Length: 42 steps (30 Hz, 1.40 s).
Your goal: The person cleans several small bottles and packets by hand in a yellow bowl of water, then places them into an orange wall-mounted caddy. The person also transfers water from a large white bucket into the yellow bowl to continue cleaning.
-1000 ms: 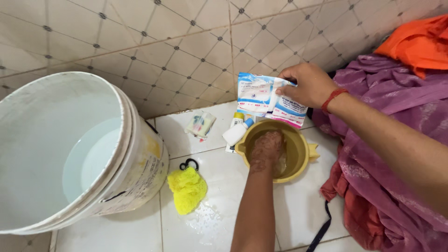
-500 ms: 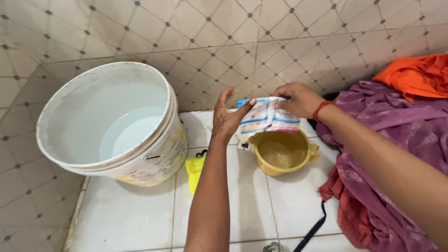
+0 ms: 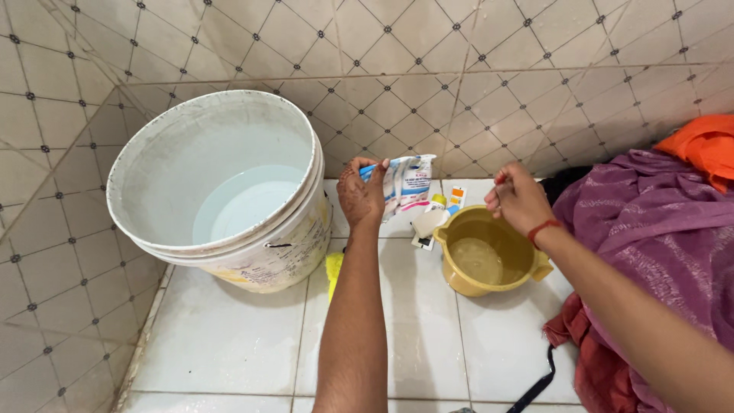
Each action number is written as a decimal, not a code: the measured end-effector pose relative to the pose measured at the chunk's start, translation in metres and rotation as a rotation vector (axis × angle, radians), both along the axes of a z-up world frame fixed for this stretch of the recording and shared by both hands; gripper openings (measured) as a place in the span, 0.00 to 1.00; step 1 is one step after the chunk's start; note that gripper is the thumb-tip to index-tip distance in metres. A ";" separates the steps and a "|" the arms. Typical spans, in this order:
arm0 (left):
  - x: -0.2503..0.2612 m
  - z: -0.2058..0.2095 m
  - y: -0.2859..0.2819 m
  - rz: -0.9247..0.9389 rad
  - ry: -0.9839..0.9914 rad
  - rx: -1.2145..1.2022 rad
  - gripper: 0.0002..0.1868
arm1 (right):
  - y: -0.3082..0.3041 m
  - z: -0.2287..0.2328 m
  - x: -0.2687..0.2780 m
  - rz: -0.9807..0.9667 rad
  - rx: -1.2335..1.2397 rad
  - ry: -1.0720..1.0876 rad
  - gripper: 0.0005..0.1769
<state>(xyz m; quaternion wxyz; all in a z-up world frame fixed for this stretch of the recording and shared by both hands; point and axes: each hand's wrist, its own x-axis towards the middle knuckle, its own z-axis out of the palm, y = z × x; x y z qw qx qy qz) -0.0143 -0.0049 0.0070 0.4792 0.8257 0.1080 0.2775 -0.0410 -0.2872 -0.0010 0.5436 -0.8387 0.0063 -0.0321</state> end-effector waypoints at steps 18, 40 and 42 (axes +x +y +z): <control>0.006 -0.017 -0.019 -0.039 0.012 -0.035 0.17 | -0.023 -0.095 0.005 0.052 -0.075 0.331 0.04; 0.016 -0.052 0.004 0.016 -0.002 0.005 0.15 | -0.003 -0.165 0.025 0.231 -0.878 0.507 0.19; 0.017 -0.054 0.001 -0.010 0.037 -0.018 0.16 | -0.008 -0.163 0.033 0.221 -0.870 0.528 0.19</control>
